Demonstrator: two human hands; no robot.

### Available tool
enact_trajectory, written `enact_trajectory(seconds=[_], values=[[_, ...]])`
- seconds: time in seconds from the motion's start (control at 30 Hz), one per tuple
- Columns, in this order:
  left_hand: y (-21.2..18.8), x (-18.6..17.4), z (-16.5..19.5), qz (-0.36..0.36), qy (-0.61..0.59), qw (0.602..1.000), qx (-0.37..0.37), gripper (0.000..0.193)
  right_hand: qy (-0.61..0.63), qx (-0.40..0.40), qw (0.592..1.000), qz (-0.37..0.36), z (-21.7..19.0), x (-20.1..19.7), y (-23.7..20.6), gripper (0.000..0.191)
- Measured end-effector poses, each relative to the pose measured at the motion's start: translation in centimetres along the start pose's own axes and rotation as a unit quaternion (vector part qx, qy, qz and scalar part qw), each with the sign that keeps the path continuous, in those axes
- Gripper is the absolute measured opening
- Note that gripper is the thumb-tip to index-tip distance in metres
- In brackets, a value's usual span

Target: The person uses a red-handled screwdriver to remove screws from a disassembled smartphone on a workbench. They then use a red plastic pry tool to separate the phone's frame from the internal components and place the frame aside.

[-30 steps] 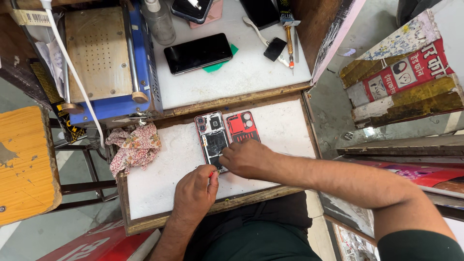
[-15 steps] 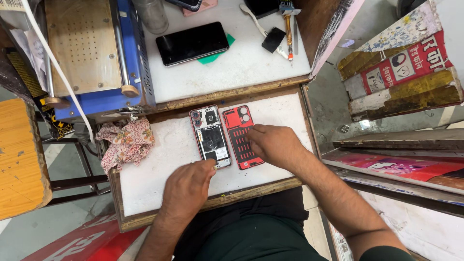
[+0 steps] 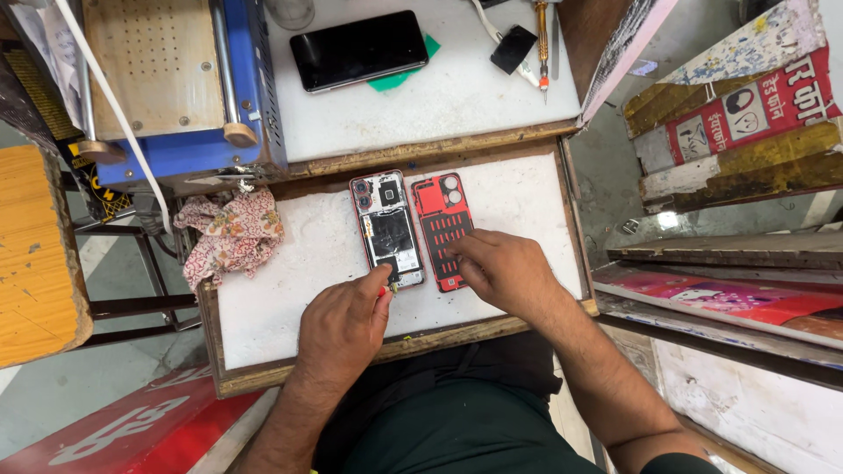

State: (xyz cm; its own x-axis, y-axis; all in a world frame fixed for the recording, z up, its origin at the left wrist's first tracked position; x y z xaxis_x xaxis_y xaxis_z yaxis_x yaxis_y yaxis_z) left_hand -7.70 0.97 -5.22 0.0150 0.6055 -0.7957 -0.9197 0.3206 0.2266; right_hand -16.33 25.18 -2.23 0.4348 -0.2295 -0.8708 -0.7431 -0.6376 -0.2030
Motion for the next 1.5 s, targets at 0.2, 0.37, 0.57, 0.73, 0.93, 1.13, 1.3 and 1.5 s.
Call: enact_trajectory(seconds=[0.2,0.37,0.57,0.73,0.93,1.13,1.3,1.5], values=[[-0.6,0.4,0.3,0.01,0.007,1.0,-0.013,0.058,0.058,-0.026,0.997,0.038,-0.9,0.5,-2.0,0.017],[-0.7,0.3,0.3,0.021,0.017,0.999,-0.019,0.056,0.123,-0.045,0.989,0.072,-1.7,1.2,-3.0,0.023],[-0.5,-0.2,0.9,0.02,0.023,0.999,-0.021,0.053,0.184,-0.202,0.961,0.05,-3.7,-0.9,-4.2,0.021],[0.2,-0.9,1.2,0.013,-0.037,0.999,0.03,0.042,0.287,-0.456,0.842,-0.028,-6.5,-5.1,-5.1,0.017],[0.8,-0.2,2.2,-0.033,0.015,0.999,-0.037,0.019,0.411,-0.604,0.648,-0.216,-7.3,-5.5,-6.9,0.035],[1.2,-0.9,2.4,-0.03,0.009,0.999,0.041,0.034,0.512,-0.624,0.545,-0.229,-7.6,-6.8,-5.9,0.04],[1.4,-1.3,2.4,-0.052,0.032,0.994,-0.094,0.023,0.459,-0.475,0.744,-0.101,-6.5,-6.8,-3.8,0.013],[1.9,-2.0,2.5,-0.019,0.03,0.999,-0.022,0.017,0.225,-0.096,0.97,0.005,-5.5,1.5,-1.6,0.02]])
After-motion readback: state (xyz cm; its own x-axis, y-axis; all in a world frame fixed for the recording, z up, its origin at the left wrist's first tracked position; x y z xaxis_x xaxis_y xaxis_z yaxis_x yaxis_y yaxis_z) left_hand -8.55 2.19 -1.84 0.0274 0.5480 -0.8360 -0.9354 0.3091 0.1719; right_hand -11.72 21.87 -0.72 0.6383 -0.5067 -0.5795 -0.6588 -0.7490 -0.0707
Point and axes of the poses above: each hand's wrist, its own y-axis towards the middle knuckle, its own x-axis out of the palm, z = x × y, the point moved 1 cm from there along y, towards the middle knuckle, and after that the axes turned 14 degrees about -z, right-handed, at the moved point
